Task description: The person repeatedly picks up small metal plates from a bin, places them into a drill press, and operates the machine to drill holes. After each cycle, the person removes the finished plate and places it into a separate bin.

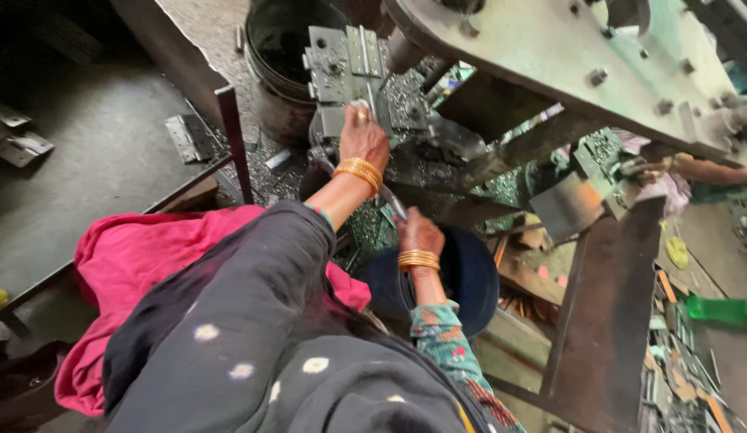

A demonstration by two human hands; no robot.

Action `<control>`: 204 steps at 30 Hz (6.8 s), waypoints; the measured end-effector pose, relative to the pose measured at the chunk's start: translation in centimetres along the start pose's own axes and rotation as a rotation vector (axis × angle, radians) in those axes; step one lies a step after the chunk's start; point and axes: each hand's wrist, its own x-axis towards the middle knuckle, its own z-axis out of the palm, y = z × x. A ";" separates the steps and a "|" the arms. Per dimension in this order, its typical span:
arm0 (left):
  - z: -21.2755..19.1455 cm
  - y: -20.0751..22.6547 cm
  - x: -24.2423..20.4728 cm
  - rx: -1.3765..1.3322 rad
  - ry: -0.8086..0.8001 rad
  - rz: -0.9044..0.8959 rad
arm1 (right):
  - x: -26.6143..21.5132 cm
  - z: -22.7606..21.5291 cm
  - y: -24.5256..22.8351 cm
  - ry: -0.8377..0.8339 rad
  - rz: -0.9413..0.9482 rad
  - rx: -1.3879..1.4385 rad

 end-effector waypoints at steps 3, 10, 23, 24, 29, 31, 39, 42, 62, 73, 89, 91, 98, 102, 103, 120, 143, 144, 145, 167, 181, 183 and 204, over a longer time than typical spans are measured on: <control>1.6 -0.3 -0.2 0.019 0.027 0.018 | -0.7 1.2 -0.4 0.052 -0.029 -0.036; 2.4 0.8 0.0 0.013 0.048 0.009 | -1.2 1.6 -0.2 0.062 -0.077 0.091; -0.1 -0.6 0.9 0.131 0.023 0.028 | -1.2 2.8 -0.7 -0.053 0.002 0.231; 0.2 -0.3 1.4 0.071 -0.057 0.038 | -0.6 1.8 0.1 -0.094 0.029 0.167; 1.6 -0.2 2.1 0.059 -0.100 -0.017 | -1.0 -0.1 -0.3 -0.013 -0.013 0.064; 1.9 -0.4 2.4 0.051 0.133 -0.082 | -1.6 0.4 -0.9 0.033 -0.062 0.188; 2.3 -1.1 1.9 -0.019 -0.042 -0.041 | 0.2 3.1 1.5 -0.009 -0.020 0.053; 2.4 -0.9 1.0 -0.038 0.124 -0.072 | -1.3 5.1 0.7 -0.030 0.009 0.147; 2.6 -3.0 4.6 -0.089 -0.235 0.006 | -0.1 2.0 0.6 -0.156 0.097 0.166; 1.0 -3.5 5.2 -0.004 -0.149 -0.040 | -2.4 5.3 -1.0 -0.106 0.062 0.209; -1.3 2.0 2.4 -0.037 0.157 0.183 | -0.5 -5.2 -3.8 0.345 -0.126 -0.145; -1.1 2.8 3.1 -0.102 -0.008 0.032 | -0.8 -5.7 -4.1 0.351 -0.150 -0.199; 0.7 -1.1 -1.4 0.033 -0.104 0.092 | -0.4 -7.0 -5.5 0.247 -0.044 -0.267; 1.2 -0.7 -1.7 0.056 0.026 0.093 | -0.3 -7.1 -5.4 0.276 -0.071 -0.289; 1.3 -0.1 -1.4 0.081 0.063 0.076 | -0.5 -7.1 -5.3 0.300 -0.088 -0.288; 2.1 -0.6 1.2 -0.008 0.150 0.005 | -2.6 6.1 -1.3 0.180 -0.028 0.149; 3.0 -1.8 0.5 -0.083 0.418 -0.050 | -2.8 5.2 -0.9 0.206 -0.029 -0.034; 2.9 -1.6 0.4 -0.090 0.391 -0.014 | -3.3 5.7 -0.6 0.204 -0.072 0.057; 2.6 -2.3 1.0 -0.084 0.374 0.014 | -2.7 6.0 -0.7 0.208 -0.129 0.158; 3.2 -1.9 1.9 -0.078 0.009 -0.044 | -2.3 6.3 0.1 0.058 0.076 -0.007; 1.5 -2.3 6.5 -0.021 -0.268 -0.050 | -2.0 5.3 -1.1 0.045 -0.005 0.206; 0.7 -3.0 5.9 -0.042 -0.266 -0.061 | -2.0 6.1 -1.5 -0.040 0.045 0.226; 16.1 -33.8 -7.2 -0.048 -0.386 -0.428 | 1.5 -13.7 -8.3 0.551 -0.210 -0.095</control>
